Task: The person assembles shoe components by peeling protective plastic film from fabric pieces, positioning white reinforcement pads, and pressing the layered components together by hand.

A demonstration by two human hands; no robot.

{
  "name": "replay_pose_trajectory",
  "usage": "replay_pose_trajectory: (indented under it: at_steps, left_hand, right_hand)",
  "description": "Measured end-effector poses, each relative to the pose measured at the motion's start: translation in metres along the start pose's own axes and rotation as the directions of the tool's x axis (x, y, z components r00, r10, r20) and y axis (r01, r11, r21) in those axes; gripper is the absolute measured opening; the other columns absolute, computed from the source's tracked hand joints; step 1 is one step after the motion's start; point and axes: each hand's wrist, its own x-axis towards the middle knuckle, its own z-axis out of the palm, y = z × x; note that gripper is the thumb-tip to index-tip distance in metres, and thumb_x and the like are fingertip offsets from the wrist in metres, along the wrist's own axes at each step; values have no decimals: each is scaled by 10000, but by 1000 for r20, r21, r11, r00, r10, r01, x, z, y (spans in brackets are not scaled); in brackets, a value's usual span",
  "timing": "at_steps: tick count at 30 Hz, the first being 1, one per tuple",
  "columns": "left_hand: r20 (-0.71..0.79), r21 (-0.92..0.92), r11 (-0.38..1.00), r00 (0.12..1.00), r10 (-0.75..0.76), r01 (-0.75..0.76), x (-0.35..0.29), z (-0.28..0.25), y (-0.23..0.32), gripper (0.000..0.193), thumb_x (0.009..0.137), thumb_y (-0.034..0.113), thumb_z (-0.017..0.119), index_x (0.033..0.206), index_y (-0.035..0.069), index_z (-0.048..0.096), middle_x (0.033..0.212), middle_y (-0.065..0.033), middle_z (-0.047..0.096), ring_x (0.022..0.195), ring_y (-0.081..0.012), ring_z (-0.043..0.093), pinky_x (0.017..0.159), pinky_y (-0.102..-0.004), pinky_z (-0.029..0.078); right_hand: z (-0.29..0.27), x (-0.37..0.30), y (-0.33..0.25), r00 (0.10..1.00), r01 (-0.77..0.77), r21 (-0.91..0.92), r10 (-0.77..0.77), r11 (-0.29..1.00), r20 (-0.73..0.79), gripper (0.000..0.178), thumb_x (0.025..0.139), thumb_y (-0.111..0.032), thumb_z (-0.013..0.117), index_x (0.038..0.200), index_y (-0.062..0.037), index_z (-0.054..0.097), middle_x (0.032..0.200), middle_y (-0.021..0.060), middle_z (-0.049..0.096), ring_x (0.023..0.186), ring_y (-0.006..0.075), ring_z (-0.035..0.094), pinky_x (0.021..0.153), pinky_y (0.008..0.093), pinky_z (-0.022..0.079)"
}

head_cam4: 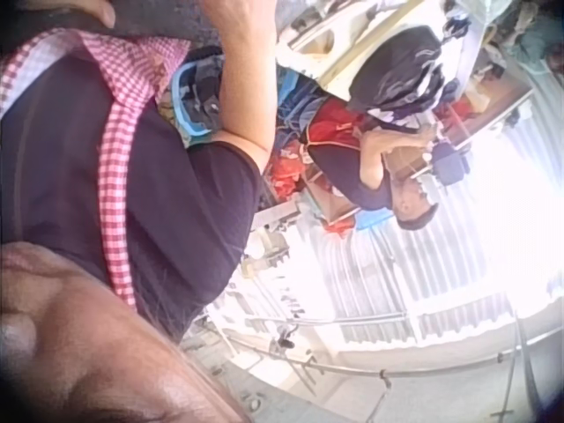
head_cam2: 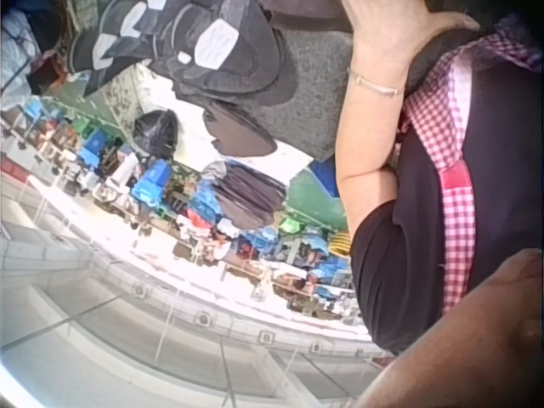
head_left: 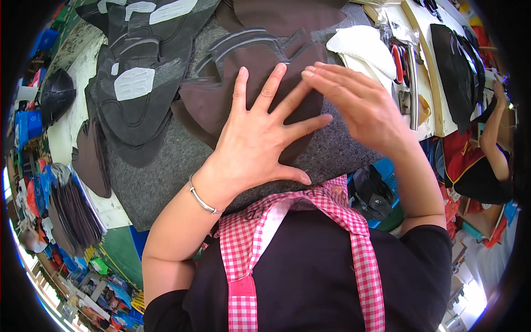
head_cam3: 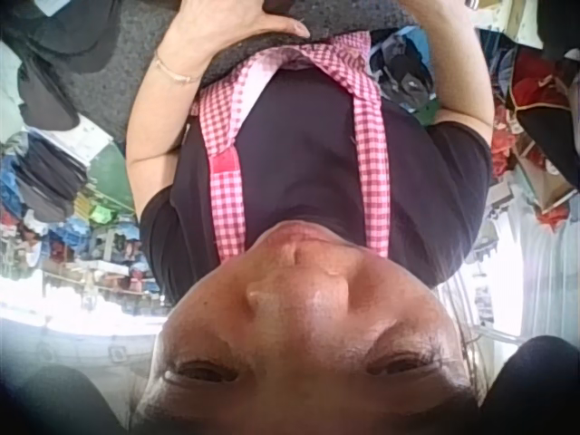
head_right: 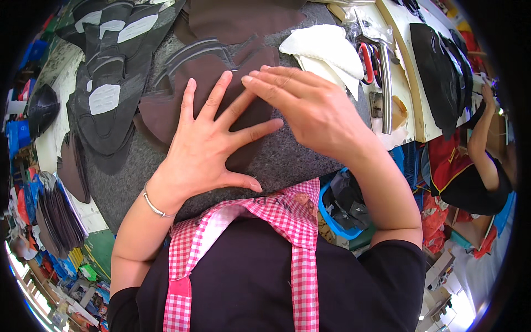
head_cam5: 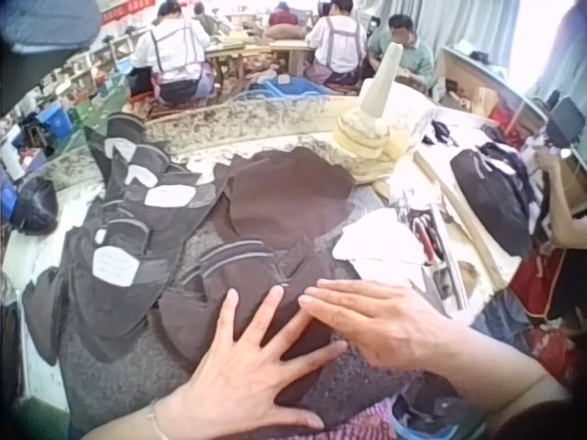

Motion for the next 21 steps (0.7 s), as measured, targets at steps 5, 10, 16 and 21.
replay_pose_trajectory:
  at_steps: [5, 10, 16, 21]
  left_hand:
    - [-36, -46, 999, 999, -6, 4, -24, -8, -5, 812, 719, 647, 691, 1413, 251, 546, 1507, -99, 452, 1454, -309, 323, 1164, -620, 134]
    - [-359, -103, 873, 801, -479, 476, -96, -7, -17, 662, 904, 235, 649, 1455, -31, 395, 1453, -235, 455, 1373, -382, 400, 1130, -500, 274]
    - [-349, -515, 682, 600, -720, 520, -114, 1, 15, 825, 911, 181, 674, 1518, -60, 170, 1482, -279, 336, 1358, -378, 360, 1135, -471, 273]
    - [-211, -919, 345, 501, -839, 192, -101, -1, 12, 874, 892, 126, 711, 1547, 27, 142, 1511, -235, 298, 1418, -322, 314, 1121, -438, 314]
  right_hand:
    - [12, -10, -6, 986, -149, 5, 148, 989, 77, 515, 791, 12, 595, 1298, -81, 603, 1311, 100, 625, 1284, 267, 546, 998, 403, 496]
    - [15, -19, -16, 946, -290, 131, 305, 948, -112, 465, 860, -59, 708, 1306, -29, 582, 1226, 158, 642, 1090, 314, 626, 892, 390, 531]
    - [29, -2, -45, 730, -587, 482, 683, 650, -32, 659, 875, -237, 759, 1411, 0, 457, 1227, 201, 614, 907, 209, 652, 694, 331, 556]
    - [36, 7, -49, 703, -654, 381, 711, 654, -14, 742, 883, -268, 750, 1458, 17, 378, 1272, 210, 588, 1027, 245, 618, 778, 345, 537]
